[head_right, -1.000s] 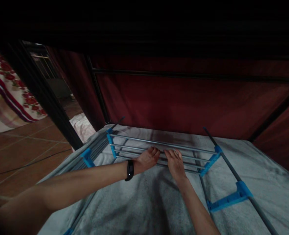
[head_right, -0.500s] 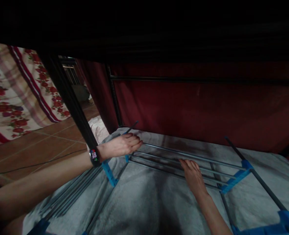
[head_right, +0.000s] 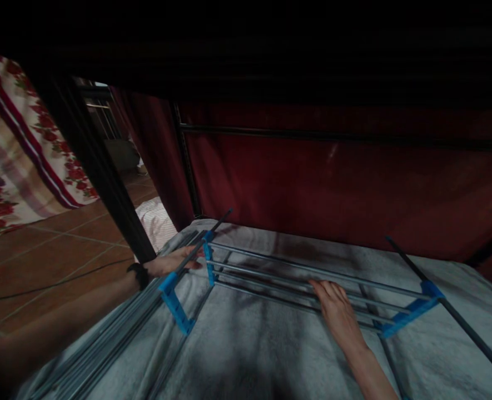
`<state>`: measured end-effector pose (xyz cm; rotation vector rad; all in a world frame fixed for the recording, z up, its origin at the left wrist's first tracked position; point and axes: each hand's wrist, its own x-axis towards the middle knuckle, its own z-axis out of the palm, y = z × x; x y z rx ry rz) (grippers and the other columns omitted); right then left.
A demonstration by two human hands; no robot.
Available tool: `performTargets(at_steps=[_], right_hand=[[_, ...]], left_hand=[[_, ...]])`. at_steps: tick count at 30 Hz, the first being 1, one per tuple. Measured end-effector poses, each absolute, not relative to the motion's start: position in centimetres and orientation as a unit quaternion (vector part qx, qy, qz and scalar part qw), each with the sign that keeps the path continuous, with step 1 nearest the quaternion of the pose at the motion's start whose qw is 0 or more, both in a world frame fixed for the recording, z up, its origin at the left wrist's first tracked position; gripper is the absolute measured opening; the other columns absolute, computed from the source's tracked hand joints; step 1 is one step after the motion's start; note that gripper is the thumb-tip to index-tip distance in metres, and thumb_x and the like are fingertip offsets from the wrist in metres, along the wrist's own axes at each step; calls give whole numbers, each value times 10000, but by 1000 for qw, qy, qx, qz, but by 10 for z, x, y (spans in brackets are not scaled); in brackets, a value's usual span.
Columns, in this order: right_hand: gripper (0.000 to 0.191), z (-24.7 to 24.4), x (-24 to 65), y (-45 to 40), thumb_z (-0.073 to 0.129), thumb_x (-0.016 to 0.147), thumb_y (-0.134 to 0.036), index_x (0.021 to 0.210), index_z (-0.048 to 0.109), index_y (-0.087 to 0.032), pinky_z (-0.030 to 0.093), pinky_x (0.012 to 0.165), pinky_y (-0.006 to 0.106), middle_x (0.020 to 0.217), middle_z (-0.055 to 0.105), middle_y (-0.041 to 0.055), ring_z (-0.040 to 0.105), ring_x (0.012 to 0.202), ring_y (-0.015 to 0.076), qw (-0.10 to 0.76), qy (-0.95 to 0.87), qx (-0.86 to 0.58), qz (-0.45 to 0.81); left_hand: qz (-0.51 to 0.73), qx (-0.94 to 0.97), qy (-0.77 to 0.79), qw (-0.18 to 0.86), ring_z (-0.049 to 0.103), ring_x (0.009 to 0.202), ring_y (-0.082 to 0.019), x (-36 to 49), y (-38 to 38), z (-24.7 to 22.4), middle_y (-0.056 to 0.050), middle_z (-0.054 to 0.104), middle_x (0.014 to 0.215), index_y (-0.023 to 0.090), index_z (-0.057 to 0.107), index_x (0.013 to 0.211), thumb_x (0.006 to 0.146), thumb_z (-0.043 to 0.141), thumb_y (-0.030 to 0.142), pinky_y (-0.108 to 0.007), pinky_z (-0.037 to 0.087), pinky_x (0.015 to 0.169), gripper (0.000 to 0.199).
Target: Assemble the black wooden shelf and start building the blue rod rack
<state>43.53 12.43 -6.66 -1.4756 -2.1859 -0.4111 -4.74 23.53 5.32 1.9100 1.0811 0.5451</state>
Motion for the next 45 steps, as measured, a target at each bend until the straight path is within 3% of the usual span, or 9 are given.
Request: performTargets(at_steps=[4,11,15,21,26,36,39,41,45], right_hand=[[462,-67,436,122,392,920,-105,1341,529,-237,489,890,385,1068,659,64,624,987,218,220,-790,-547,-169],[448,-41,349,135,394,966,-151,1408,458,-193,402,1091,446,1265,614,102,560,1185,233,218,-817,-511,-156],[402,-14,248,160,397,963,-114,1346,504,-176,435,1050,369,1264,612,102,564,1160,212,212,-856,-463,-86],[380,7,155,201,370,955,-100,1298,517,-170,515,855,329,1137,649,109,650,973,212,154,-869,-470,-29],[368,4,146,215,300,991,-146,1312,479,-159,534,737,299,1195,640,128,689,906,205,102,-877,-469,-22],[466,9,151,219,230,994,-145,1449,330,-164,546,760,344,1330,577,182,694,953,225,49,-895,-443,-24],[550,6,161,222,276,970,-119,1504,274,-252,541,789,348,1299,595,143,693,959,217,21,-900,-436,-12],[576,-1,167,224,310,958,-107,1502,289,-296,536,804,344,1274,611,112,692,964,210,15,-899,-438,-6],[410,-9,170,228,289,997,-161,1368,462,-188,533,811,351,1223,652,132,683,987,224,50,-884,-464,2]], left_hand=[[206,734,393,514,634,1017,-218,-39,237,51,-41,716,939,142,700,945,695,679,213,-299,457,930,260],[251,714,362,544,611,837,-188,-40,253,22,-27,669,857,140,674,918,726,691,238,-284,471,801,216],[263,712,363,540,595,808,-171,-40,254,16,-4,644,836,146,675,900,727,707,248,-253,458,737,203],[266,714,330,558,643,951,-209,-40,257,14,-21,696,862,152,701,903,747,675,222,-279,477,826,173],[244,711,322,575,660,965,-227,-39,260,11,-48,726,881,148,699,932,716,710,203,-322,506,859,223],[260,745,361,498,657,992,-247,-41,265,4,-45,716,882,146,681,933,800,649,282,-326,504,862,193],[277,761,386,442,647,983,-244,-54,270,-3,-50,719,951,160,661,970,785,679,308,-335,493,903,237],[280,763,397,426,644,978,-243,-58,270,-6,-57,715,982,162,654,996,790,674,309,-339,491,910,253],[267,780,409,391,642,950,-243,-47,264,-6,-55,711,964,161,687,958,795,662,289,-340,497,890,209]])
